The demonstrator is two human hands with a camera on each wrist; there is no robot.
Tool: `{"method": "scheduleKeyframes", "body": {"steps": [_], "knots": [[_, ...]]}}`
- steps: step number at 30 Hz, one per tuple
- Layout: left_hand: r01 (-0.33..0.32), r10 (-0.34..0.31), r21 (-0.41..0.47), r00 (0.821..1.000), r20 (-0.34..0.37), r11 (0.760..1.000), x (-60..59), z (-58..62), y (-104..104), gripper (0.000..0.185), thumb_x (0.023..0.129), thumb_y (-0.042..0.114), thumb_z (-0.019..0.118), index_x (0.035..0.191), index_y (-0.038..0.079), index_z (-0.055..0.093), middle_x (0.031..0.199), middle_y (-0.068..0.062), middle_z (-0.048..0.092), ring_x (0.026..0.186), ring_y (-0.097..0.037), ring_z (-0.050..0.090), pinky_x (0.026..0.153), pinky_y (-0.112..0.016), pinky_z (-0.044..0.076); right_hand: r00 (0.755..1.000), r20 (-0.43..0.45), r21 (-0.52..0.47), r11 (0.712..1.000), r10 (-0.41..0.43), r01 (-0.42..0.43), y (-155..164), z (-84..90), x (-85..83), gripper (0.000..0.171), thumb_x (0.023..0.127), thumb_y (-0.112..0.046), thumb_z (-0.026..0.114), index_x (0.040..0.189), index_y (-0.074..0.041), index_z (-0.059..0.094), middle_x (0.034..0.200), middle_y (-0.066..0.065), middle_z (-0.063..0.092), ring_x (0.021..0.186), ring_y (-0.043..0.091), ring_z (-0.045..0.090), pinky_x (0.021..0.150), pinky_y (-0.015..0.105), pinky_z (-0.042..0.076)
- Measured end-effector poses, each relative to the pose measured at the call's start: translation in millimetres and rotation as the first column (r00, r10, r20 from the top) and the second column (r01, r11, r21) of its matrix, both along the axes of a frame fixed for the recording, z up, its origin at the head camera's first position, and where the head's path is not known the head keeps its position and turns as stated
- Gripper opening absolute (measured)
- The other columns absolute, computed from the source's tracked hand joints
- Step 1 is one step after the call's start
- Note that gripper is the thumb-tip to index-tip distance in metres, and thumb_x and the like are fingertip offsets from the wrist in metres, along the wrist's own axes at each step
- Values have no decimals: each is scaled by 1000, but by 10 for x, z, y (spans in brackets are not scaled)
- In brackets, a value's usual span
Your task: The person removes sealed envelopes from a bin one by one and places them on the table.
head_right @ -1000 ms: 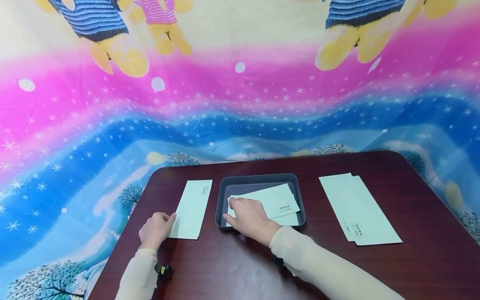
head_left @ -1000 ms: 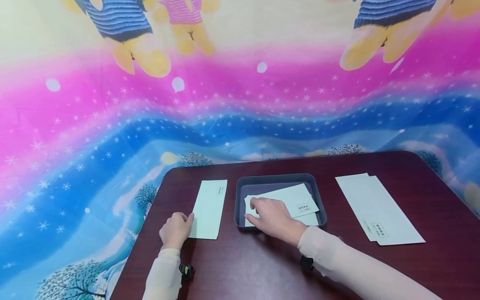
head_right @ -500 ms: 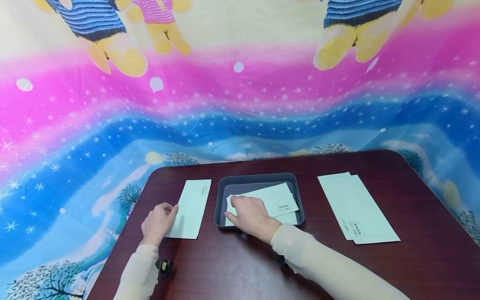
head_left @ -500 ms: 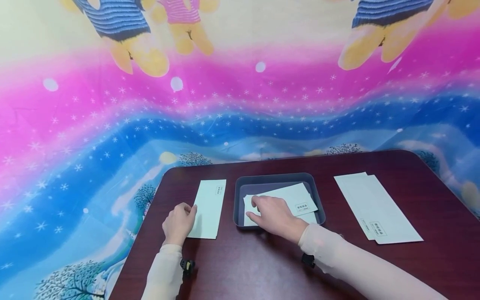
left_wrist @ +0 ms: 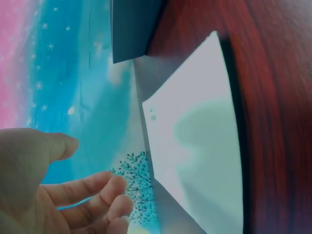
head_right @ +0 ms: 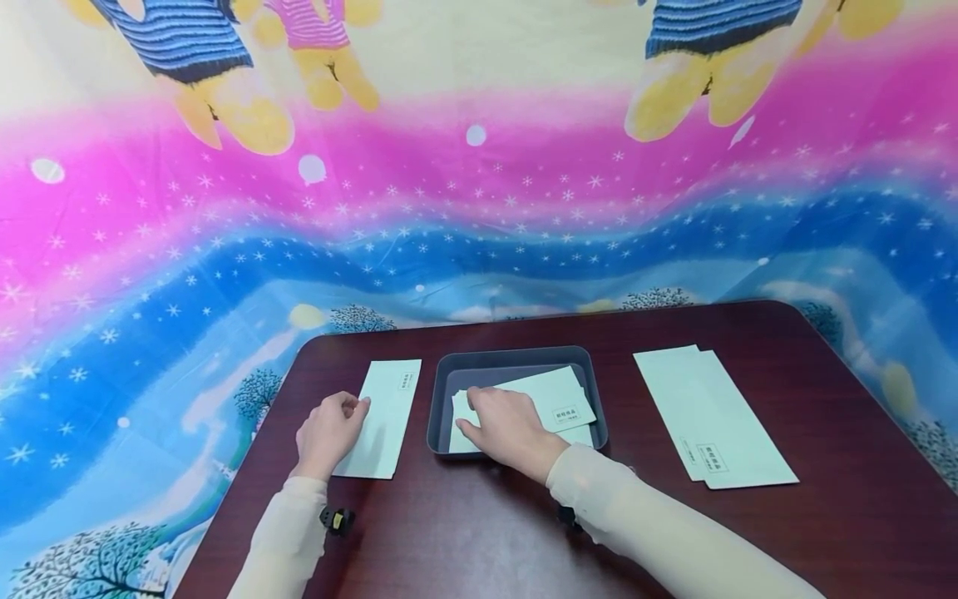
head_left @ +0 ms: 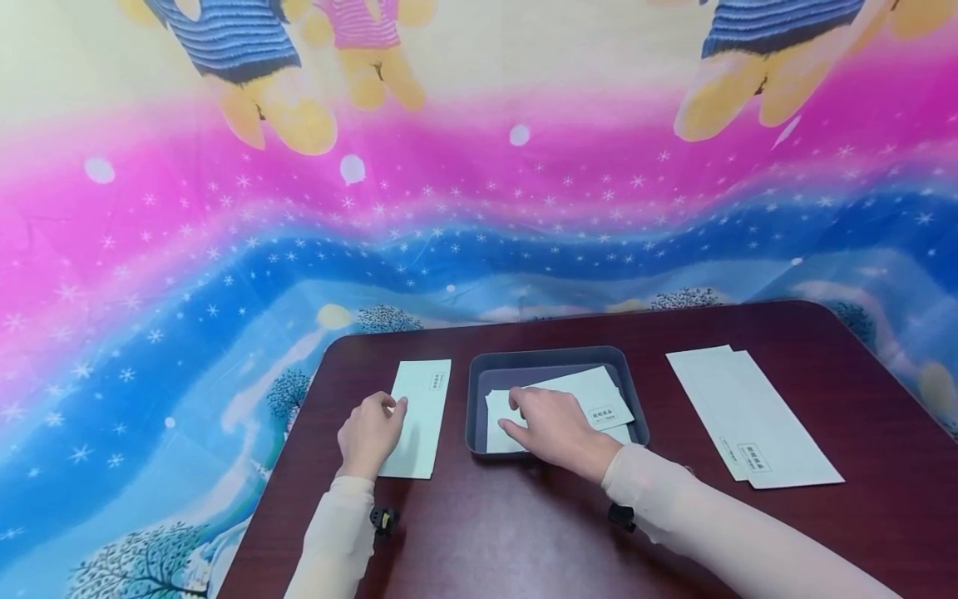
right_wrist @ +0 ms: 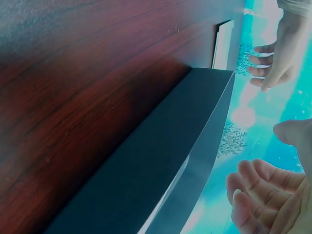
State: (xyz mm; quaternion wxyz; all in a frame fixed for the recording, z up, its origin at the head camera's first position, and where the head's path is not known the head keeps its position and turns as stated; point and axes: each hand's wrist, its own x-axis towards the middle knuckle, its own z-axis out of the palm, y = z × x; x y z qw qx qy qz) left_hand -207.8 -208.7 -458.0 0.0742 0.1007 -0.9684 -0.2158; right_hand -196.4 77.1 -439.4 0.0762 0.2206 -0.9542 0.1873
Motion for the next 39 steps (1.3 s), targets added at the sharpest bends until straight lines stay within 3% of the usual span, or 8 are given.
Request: {"method": "scheduleKeyframes", "body": {"steps": [11,30,39], "knots": [[44,-45,-20,998,-48,999,-22,43,114,36,98,42,61,105,9,74,86,-7,75,58,-17,60,50,-33,42,1000,9,1,1000,-19,19,100,-23,-33,26,91,-39,73,95,-14,66,84,-4,71,64,7,58,55,32,47],[119,-123,-55,990,-72,991,-30,74,420,31,96,42,64,103,13,75,80,-1,72,61,-14,60,53,-33,44,1000,25,13,1000,-19,18,270,-95,-107,27,92,-37,72,99,-11,67,83,-1,71,65,8,59,55,31,47],[149,-155,-68,983,-96,987,-44,85,547,30,96,43,64,103,16,75,81,1,73,70,-16,66,62,-40,50,998,48,33,999,-32,30,345,-133,-163,28,92,-37,72,99,-11,67,81,-2,70,60,6,54,55,30,47]]}}
